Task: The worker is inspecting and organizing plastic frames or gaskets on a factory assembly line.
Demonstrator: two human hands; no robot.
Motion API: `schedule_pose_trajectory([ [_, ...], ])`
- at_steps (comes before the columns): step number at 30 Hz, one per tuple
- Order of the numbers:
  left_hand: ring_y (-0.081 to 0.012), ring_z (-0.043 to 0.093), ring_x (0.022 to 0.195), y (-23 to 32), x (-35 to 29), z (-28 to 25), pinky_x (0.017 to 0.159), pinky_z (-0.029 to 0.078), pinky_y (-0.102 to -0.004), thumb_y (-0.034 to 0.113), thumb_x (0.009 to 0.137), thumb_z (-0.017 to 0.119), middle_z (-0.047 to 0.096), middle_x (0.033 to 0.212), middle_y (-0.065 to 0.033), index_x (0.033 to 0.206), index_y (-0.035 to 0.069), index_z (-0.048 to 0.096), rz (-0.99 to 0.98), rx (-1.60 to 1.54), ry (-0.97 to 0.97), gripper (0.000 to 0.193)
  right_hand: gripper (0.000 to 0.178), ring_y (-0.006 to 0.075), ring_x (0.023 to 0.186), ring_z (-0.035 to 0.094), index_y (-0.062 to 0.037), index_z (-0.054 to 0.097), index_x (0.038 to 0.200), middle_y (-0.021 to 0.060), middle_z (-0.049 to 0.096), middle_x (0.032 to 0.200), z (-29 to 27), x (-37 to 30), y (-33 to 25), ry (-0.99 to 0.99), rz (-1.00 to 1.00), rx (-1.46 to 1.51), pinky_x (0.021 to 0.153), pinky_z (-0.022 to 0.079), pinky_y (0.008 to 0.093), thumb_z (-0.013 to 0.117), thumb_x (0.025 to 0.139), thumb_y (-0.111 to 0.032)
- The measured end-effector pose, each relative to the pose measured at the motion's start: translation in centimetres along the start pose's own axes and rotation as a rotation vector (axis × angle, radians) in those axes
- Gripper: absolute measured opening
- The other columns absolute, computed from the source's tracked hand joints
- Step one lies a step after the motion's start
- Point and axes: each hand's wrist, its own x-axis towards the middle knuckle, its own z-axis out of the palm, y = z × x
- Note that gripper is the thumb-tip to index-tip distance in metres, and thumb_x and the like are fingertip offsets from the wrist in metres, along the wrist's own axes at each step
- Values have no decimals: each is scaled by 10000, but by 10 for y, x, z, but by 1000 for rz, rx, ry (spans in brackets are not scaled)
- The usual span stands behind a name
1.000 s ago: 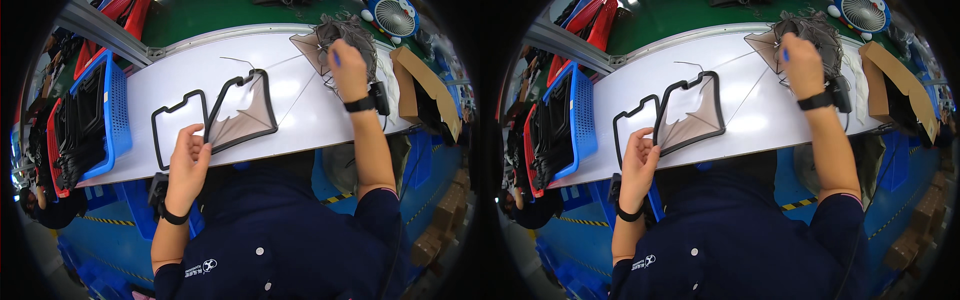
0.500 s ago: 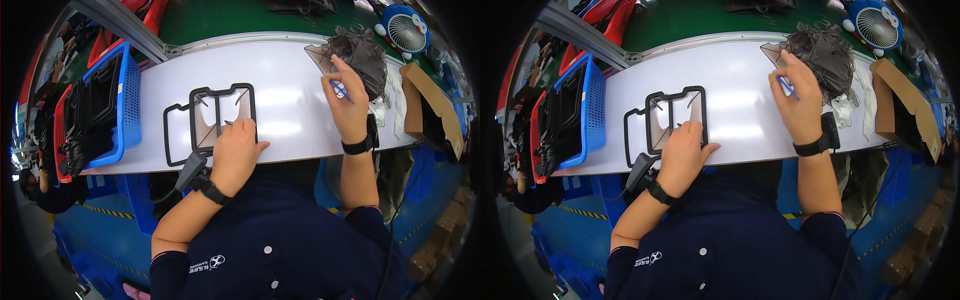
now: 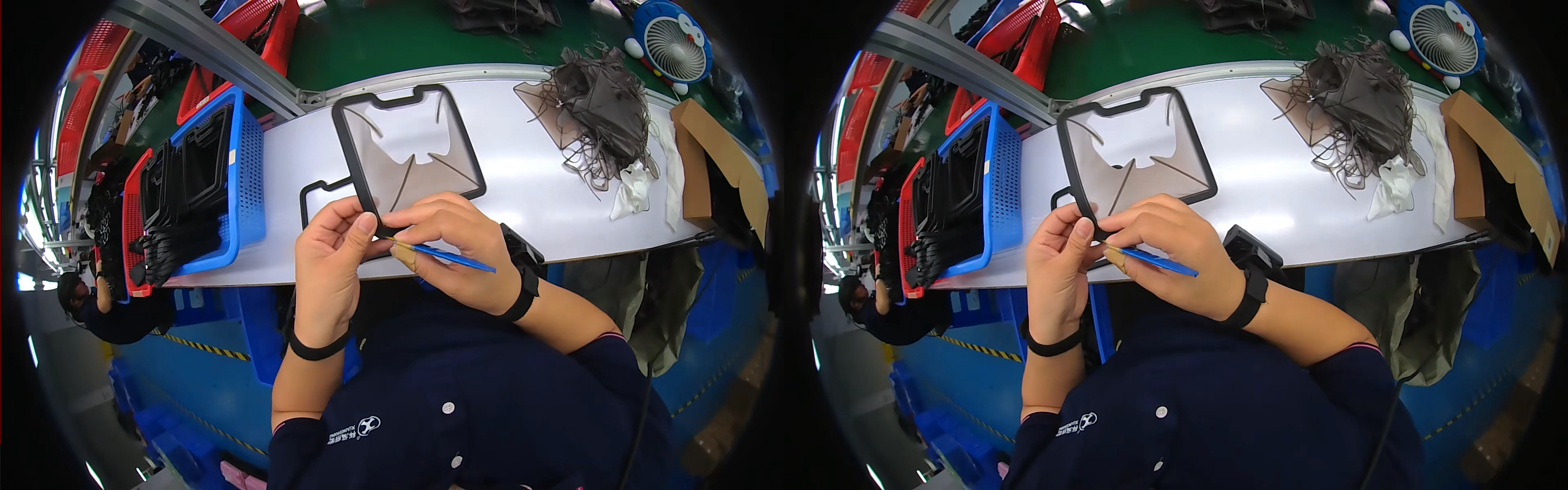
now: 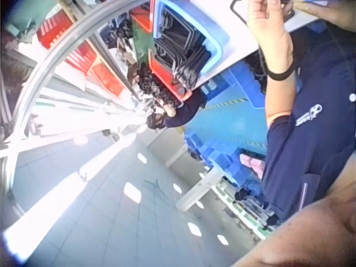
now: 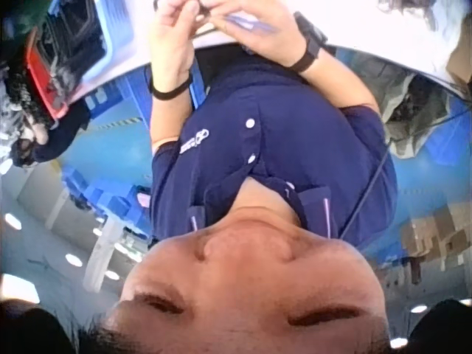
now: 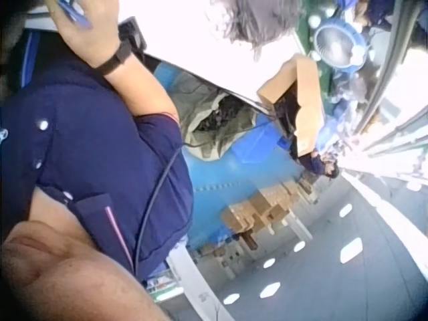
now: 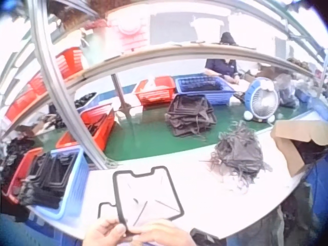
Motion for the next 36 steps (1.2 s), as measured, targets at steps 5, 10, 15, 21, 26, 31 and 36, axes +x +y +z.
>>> schedule_pose_trajectory([
  [5, -134, 679, 899, -10, -3, 0, 794, 605, -271, 141, 972, 656, 674, 991, -75, 1152, -32, 618, -3, -44, 10, 252, 203, 265, 943, 653, -62, 671, 958, 74, 714, 1101, 3, -7, 4, 17, 37, -22, 849, 495, 355, 746, 782, 4],
  [10, -134, 678, 899, -17, -2, -1, 803, 600, -272, 137, 972, 655, 676, 1001, -73, 1153, -30, 617, -38, -54, -18, 249, 226, 267, 945, 655, -61, 667, 976, 81, 714, 1092, -2, -11, 5, -5, 24, -56, 842, 504, 363, 744, 774, 7],
  [15, -133, 668, 888, -27, 3, 1, 787, 584, -272, 106, 967, 656, 681, 993, -74, 1121, -22, 614, -43, -40, -25, 204, 228, 282, 935, 654, -13, 634, 988, 122, 675, 1058, -4, -19, 12, -49, -286, -450, 798, 542, 371, 673, 765, -34],
  [21, -103, 650, 813, -25, -11, -18, 716, 575, -239, 123, 985, 628, 648, 986, -32, 1085, 30, 614, -17, 120, 57, 137, 154, 307, 858, 647, -19, 610, 942, 137, 655, 932, -67, 8, 50, 161, -284, -807, 735, 546, 386, 633, 791, -41],
  [26, -88, 591, 747, -5, -23, -68, 667, 503, -199, 120, 996, 606, 612, 916, -21, 1076, 30, 595, 112, 95, 185, 121, 82, 404, 763, 657, -76, 603, 919, 176, 670, 777, -252, 43, 89, 551, -23, -1213, 674, 525, 496, 646, 873, -128],
  [31, -78, 574, 747, 19, -43, -51, 668, 443, -196, 63, 974, 618, 616, 876, -31, 1067, 14, 594, 283, 305, 191, 108, 146, 404, 806, 670, -125, 630, 949, 175, 696, 815, -359, 32, 120, 520, 195, -1485, 686, 531, 492, 696, 865, -225],
  [36, -116, 623, 807, 4, -23, 16, 755, 555, -244, 61, 908, 709, 618, 1010, -88, 1281, -13, 600, 147, 586, -278, 395, 185, 329, 800, 708, -145, 654, 999, 138, 703, 787, -314, 26, 79, 574, 263, -1412, 664, 532, 383, 687, 929, -313],
])
